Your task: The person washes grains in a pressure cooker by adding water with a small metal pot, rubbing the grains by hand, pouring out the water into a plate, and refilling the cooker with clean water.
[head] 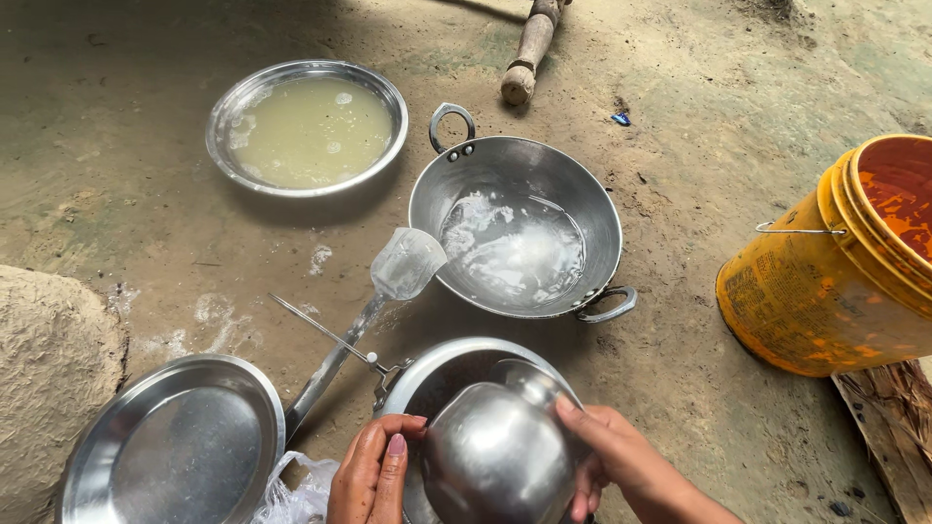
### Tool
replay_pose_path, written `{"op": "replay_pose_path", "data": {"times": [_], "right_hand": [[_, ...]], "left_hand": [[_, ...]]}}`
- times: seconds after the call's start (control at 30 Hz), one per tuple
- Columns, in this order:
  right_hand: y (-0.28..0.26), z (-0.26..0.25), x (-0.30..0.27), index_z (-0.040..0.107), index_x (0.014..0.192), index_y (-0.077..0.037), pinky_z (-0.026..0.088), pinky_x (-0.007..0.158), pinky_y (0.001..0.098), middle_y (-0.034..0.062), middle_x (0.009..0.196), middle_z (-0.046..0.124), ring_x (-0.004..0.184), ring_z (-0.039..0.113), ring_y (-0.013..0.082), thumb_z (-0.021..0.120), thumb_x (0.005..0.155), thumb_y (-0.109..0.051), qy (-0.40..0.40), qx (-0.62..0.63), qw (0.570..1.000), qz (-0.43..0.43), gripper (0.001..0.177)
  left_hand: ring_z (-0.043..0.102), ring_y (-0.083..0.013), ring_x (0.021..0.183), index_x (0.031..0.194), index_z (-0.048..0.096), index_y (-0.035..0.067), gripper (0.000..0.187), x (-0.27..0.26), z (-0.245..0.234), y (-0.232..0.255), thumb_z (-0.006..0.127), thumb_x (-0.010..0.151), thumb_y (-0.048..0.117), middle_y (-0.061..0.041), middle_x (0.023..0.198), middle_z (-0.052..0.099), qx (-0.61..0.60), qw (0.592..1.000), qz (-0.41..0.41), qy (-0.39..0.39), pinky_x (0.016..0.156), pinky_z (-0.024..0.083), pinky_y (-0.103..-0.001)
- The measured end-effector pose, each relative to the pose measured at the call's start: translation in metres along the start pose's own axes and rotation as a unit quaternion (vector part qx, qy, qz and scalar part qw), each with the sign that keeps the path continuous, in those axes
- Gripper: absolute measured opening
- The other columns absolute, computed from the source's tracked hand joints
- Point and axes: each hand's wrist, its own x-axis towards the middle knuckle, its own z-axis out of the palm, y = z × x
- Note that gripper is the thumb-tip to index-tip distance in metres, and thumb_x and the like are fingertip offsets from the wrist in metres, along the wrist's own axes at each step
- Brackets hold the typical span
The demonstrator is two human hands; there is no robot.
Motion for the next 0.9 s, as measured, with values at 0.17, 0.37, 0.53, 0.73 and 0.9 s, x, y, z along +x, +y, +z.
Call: {"op": "replay_pose_path", "data": {"times": [0.17, 0.37, 0.53, 0.73, 0.9], "right_hand": [[-0.01, -0.002, -0.003, 0.064, 0.117, 0.009, 0.049, 0.034, 0.0272, 0.015, 0.059, 0.07, 0.038, 0.066, 0.0196, 0.05, 0.093, -0.055, 0.0, 0.111, 0.994, 0.022, 0.07], [-0.003, -0.013, 0.003, 0.061, 0.11, 0.007, 0.047, 0.03, 0.0266, 0.0127, 0.063, 0.067, 0.039, 0.063, 0.0171, 0.048, 0.098, -0.027, 0.016, 0.303, 0.953, 0.002, 0.039], [0.014, -0.023, 0.008, 0.062, 0.088, 0.005, 0.045, 0.03, 0.016, 0.0086, 0.058, 0.063, 0.033, 0.053, 0.0065, 0.049, 0.097, -0.014, -0.057, 0.448, 0.892, 0.007, 0.025], [-0.002, -0.014, 0.0, 0.064, 0.089, 0.003, 0.043, 0.029, 0.0154, 0.0084, 0.058, 0.063, 0.033, 0.051, 0.0055, 0.053, 0.097, -0.022, -0.037, 0.436, 0.898, 0.039, 0.028], [-0.052, -0.002, -0.012, 0.068, 0.094, -0.003, 0.044, 0.029, 0.0207, 0.0078, 0.059, 0.066, 0.033, 0.055, 0.0103, 0.054, 0.095, -0.033, 0.011, 0.296, 0.954, -0.039, 0.032]], "left_hand": [[0.075, -0.0196, 0.108, 0.111, 0.074, 0.004, 0.032, 0.001, 0.0, 0.004, 0.047, 0.101, 0.019, -0.012, 0.109, 0.07, -0.044, 0.999, -0.029, -0.006, 0.098, 0.053, -0.033], [0.074, -0.0191, 0.107, 0.111, 0.071, 0.003, 0.031, 0.0, -0.004, 0.012, 0.046, 0.101, 0.016, -0.013, 0.109, 0.07, -0.017, 1.0, 0.009, -0.022, 0.096, 0.052, -0.032], [0.073, -0.0183, 0.092, 0.11, 0.07, 0.005, 0.027, -0.003, -0.002, 0.018, 0.047, 0.099, 0.015, -0.011, 0.103, 0.072, -0.004, 1.0, -0.024, -0.016, 0.084, 0.054, -0.034], [0.07, -0.0253, 0.098, 0.111, 0.064, 0.002, 0.029, 0.006, 0.002, 0.006, 0.051, 0.085, -0.003, -0.014, 0.107, 0.068, 0.044, 0.987, 0.15, -0.029, 0.087, 0.054, -0.038], [0.066, -0.0352, 0.103, 0.109, 0.064, 0.001, 0.041, 0.007, 0.014, -0.003, 0.054, 0.071, -0.011, -0.017, 0.105, 0.066, 0.12, 0.965, 0.232, -0.024, 0.092, 0.051, -0.044]]}}
